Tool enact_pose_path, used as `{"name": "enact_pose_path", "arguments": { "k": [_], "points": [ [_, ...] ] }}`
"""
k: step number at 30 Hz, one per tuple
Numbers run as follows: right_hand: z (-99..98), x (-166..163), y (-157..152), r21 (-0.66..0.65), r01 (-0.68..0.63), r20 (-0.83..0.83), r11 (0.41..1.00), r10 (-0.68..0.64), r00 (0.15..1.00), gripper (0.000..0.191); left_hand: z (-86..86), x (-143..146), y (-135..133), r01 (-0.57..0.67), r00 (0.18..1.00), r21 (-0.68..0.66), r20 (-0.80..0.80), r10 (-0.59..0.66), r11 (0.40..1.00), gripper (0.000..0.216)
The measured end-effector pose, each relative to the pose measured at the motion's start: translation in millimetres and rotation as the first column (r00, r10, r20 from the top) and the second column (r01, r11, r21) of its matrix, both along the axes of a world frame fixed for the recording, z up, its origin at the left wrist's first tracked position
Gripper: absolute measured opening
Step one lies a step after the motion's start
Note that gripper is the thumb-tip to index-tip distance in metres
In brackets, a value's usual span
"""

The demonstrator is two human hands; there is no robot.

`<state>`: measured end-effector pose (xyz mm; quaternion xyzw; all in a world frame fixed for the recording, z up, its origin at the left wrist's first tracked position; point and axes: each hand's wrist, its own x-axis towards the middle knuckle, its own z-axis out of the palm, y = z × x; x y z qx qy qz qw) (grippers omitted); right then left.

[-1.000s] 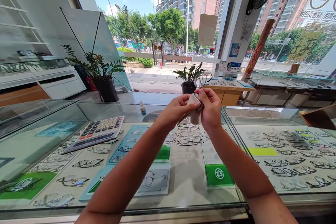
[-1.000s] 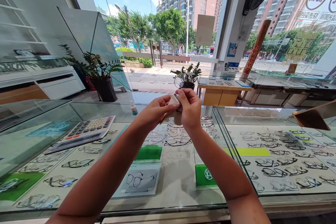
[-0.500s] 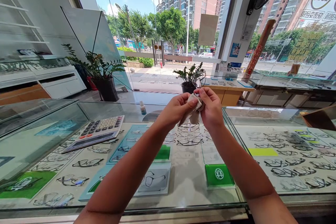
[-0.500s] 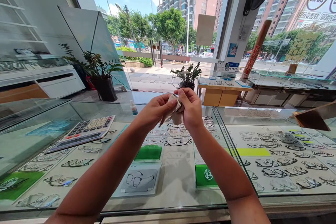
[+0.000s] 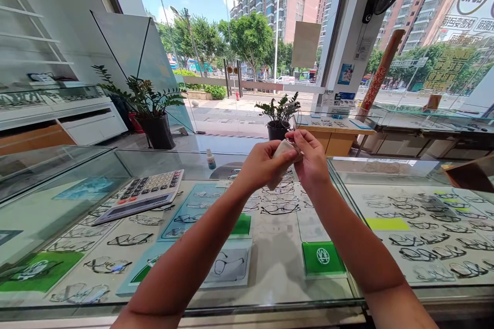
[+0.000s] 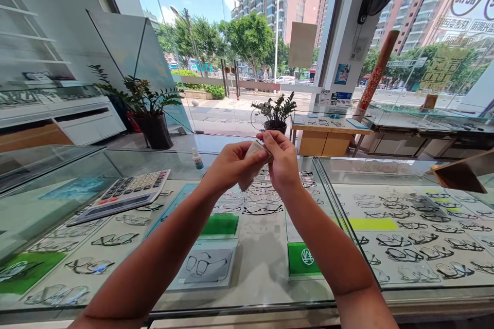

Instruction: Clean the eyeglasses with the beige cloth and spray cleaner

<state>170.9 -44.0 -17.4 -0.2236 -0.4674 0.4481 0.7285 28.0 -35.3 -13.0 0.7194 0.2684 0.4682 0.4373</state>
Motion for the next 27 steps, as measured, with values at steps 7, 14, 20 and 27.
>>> {"name": "enact_pose_path", "arguments": {
  "k": [7,14,20,27],
  "points": [
    [-0.9,2,2,-0.055,-0.044,-0.047,0.998,0.042,0.998,0.025,-2.2,3,4,0.02,0.997,0.066,0.072,-0.025,0.998,0.034],
    [0.3,-5,0,-0.032,-0.087,-0.05,0.996,0.085,0.995,0.028,-7.0,12,2,-0.14,0.978,0.131,0.176,0.116,0.981,0.029],
    [3.7,-7,-5,-0.004,-0.047,0.014,0.999,0.047,0.999,0.02,-7.1,15,2,-0.239,0.949,0.152,0.248,0.197,0.959,0.04],
    [4.4,3,0,0.014,-0.001,0.034,1.0,0.0,0.999,0.018,-2.5,9,7,0.005,0.981,0.051,0.195,-0.015,0.999,0.059]
  ]
}}
